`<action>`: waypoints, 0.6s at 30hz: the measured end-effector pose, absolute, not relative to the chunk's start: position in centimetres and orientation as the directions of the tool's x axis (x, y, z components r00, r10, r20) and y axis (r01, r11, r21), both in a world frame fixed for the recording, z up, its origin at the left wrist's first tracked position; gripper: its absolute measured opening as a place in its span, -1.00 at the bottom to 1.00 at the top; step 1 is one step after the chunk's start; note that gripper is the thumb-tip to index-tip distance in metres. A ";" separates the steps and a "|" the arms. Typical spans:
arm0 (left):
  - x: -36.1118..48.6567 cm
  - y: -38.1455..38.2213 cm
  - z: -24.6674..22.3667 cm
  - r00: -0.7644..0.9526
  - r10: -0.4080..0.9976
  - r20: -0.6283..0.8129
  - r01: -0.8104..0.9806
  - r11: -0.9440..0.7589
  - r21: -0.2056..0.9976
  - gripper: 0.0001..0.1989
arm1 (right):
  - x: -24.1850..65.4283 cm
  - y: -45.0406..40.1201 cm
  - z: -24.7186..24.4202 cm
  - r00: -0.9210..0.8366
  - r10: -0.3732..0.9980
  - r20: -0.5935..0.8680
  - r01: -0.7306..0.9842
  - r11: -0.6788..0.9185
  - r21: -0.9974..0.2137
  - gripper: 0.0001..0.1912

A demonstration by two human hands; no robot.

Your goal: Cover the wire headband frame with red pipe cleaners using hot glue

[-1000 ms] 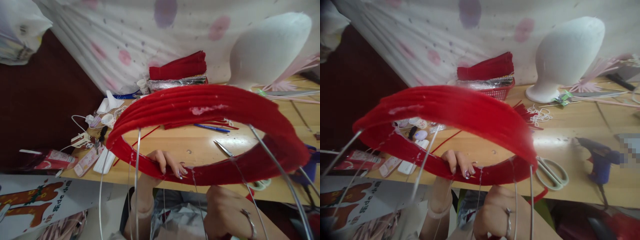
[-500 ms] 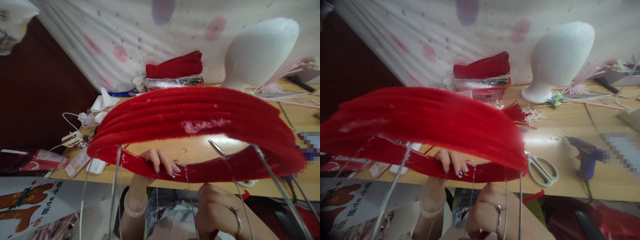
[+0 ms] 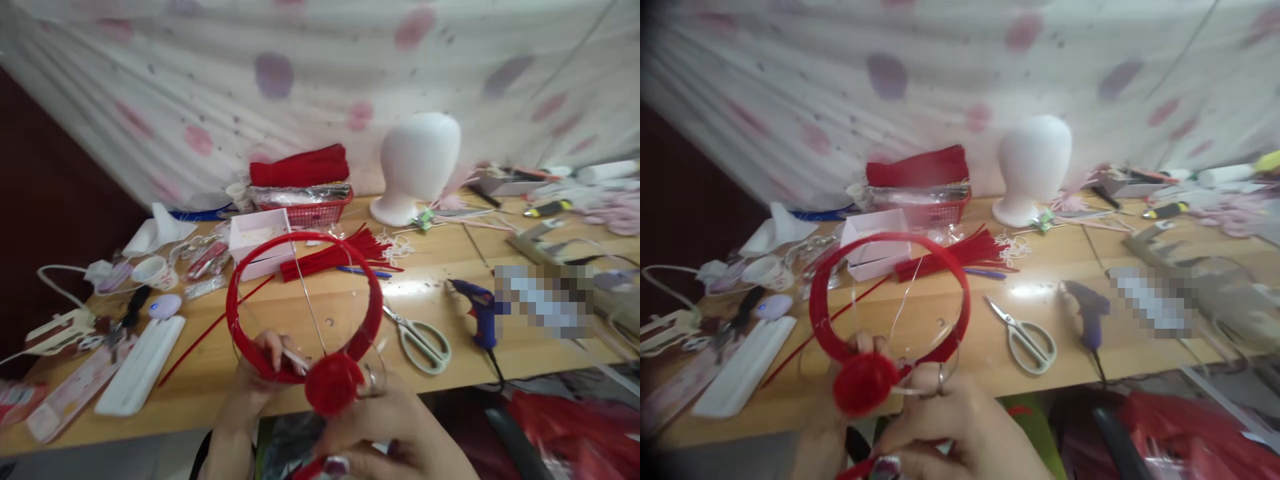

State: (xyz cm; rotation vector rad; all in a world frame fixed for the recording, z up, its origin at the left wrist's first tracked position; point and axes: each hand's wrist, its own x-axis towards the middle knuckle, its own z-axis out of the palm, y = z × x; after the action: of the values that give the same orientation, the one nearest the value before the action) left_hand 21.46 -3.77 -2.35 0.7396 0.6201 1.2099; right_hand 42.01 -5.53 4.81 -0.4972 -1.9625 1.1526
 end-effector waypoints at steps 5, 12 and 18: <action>22.0 -4.5 -3.0 0.166 0.976 -0.142 -0.494 0.207 0.844 -0.58 | 42.6 -4.5 3.6 -0.464 0.860 0.209 -0.121 0.173 -0.978 -0.75; 24.2 -4.5 -5.3 -0.143 0.923 -0.357 -0.398 0.277 0.875 -0.36 | 43.9 -2.9 1.3 -0.421 0.905 0.051 -0.218 -0.046 -0.975 -0.66; 26.1 -4.0 -6.6 -0.228 0.890 -0.395 -0.424 0.274 0.863 -0.11 | 44.2 -2.3 0.6 -0.355 0.934 -0.052 -0.147 -0.111 -0.983 -0.56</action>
State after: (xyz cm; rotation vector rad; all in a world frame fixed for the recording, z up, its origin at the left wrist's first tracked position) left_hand 26.07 -3.96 -6.61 0.4988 1.2718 1.3147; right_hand 44.17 -2.32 0.65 -0.9531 -1.2936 1.6046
